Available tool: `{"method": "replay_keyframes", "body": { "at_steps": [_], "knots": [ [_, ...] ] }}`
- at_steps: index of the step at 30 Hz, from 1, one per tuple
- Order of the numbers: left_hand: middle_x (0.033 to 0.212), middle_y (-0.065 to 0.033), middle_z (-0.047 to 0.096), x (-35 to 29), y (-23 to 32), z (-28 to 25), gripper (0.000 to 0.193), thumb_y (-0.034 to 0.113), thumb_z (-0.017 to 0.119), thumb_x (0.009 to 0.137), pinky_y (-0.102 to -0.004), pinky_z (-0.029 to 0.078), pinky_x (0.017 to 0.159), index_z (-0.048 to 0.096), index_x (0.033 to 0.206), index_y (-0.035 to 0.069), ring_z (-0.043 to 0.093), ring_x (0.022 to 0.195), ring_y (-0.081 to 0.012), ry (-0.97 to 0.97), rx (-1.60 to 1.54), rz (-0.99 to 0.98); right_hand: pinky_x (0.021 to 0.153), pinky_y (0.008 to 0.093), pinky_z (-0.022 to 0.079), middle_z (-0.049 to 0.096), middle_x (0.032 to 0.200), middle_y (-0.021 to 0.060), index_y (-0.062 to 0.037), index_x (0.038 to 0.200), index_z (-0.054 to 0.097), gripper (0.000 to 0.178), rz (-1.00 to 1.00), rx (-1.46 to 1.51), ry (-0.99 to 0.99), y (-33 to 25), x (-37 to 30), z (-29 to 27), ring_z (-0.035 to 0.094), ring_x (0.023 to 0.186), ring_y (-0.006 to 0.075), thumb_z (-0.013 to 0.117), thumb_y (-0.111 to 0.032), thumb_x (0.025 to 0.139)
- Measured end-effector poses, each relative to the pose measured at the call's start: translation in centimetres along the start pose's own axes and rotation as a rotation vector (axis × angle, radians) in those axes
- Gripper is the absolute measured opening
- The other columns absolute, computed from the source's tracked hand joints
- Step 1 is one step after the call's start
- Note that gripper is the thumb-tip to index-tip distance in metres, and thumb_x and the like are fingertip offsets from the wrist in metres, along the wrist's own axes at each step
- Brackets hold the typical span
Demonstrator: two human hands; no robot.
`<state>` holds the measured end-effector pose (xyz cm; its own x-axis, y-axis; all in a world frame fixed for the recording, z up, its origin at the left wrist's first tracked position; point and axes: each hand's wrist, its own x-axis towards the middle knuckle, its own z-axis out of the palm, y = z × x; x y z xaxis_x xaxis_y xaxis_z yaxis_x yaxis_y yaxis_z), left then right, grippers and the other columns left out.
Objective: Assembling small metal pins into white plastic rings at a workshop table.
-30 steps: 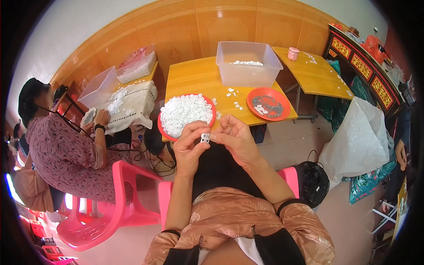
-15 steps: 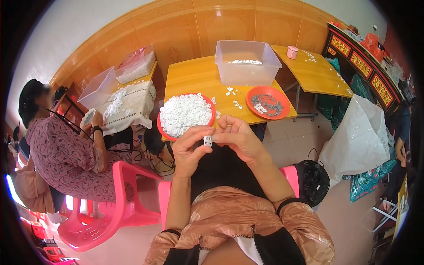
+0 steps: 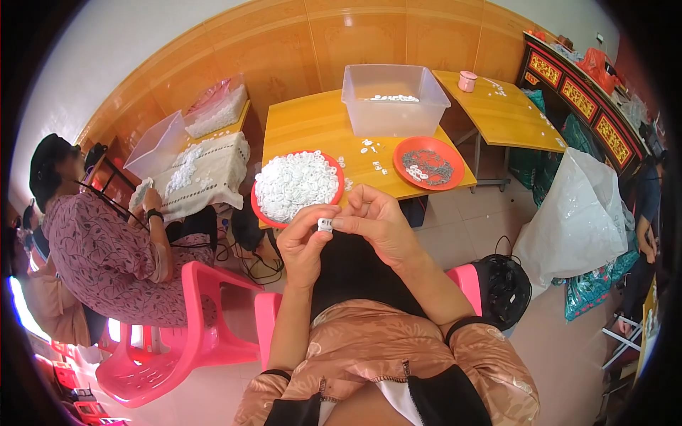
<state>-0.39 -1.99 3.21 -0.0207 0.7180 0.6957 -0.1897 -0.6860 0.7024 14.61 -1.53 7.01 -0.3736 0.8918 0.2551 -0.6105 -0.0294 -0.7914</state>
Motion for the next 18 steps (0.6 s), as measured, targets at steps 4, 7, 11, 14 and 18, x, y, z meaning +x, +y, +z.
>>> {"method": "replay_keyframes", "body": {
  "at_steps": [4, 7, 11, 14, 18],
  "knots": [
    [0.104, -0.0146, 0.06, -0.2, -0.6, 0.03, 0.025, 0.012, 0.066, 0.079, -0.03, 0.044, 0.084, 0.062, 0.098, -0.004, 0.057, 0.094, -0.0199, 0.07, -0.115, -0.044, 0.064, 0.0181, 0.042, 0.062, 0.077, 0.0029, -0.0064, 0.085, 0.049, 0.015, 0.009, -0.073, -0.041, 0.54, 0.46, -0.73, 0.055, 0.07, 0.0048, 0.063, -0.005, 0.082],
    [0.107, -0.0141, 0.059, -0.07, -0.38, 0.28, 0.024, 0.012, 0.065, 0.081, -0.029, 0.044, 0.083, 0.063, 0.099, -0.003, 0.056, 0.094, -0.0179, 0.107, -0.182, -0.058, 0.057, 0.0172, 0.038, 0.061, 0.075, 0.0016, -0.0038, 0.086, 0.054, 0.01, 0.043, -0.196, -0.062, 0.39, 0.72, -0.58, 0.049, 0.063, 0.0034, 0.059, -0.013, 0.087],
    [0.108, -0.0134, 0.059, -0.31, -0.71, 0.23, 0.023, 0.012, 0.064, 0.082, -0.0278, 0.044, 0.081, 0.063, 0.1, -0.003, 0.056, 0.094, -0.0169, 0.126, -0.13, -0.053, 0.054, 0.0172, 0.035, 0.059, 0.073, 0.0014, -0.0015, 0.085, 0.059, 0.018, 0.054, -0.283, -0.157, 0.88, 0.52, -0.41, 0.045, 0.059, 0.0041, 0.053, -0.018, 0.09],
    [0.107, -0.0126, 0.059, -0.44, -0.57, 0.21, 0.023, 0.011, 0.064, 0.082, -0.0274, 0.044, 0.081, 0.062, 0.101, -0.003, 0.056, 0.094, -0.0167, 0.119, -0.148, -0.17, 0.053, 0.0172, 0.034, 0.058, 0.071, 0.0015, -0.0016, 0.083, 0.06, 0.019, 0.053, -0.274, -0.16, 0.91, 0.53, -0.61, 0.044, 0.058, 0.0035, 0.053, -0.018, 0.091],
    [0.106, -0.0123, 0.06, 0.06, -0.34, -0.25, 0.026, 0.014, 0.063, 0.083, -0.0279, 0.043, 0.084, 0.062, 0.103, -0.002, 0.056, 0.095, -0.0174, 0.033, -0.02, -0.104, 0.051, 0.0172, 0.033, 0.057, 0.069, 0.0006, -0.0024, 0.086, 0.059, 0.019, 0.082, -0.288, -0.191, 0.73, 0.6, -1.12, 0.042, 0.056, 0.0027, 0.052, -0.019, 0.091]
  ]
}}
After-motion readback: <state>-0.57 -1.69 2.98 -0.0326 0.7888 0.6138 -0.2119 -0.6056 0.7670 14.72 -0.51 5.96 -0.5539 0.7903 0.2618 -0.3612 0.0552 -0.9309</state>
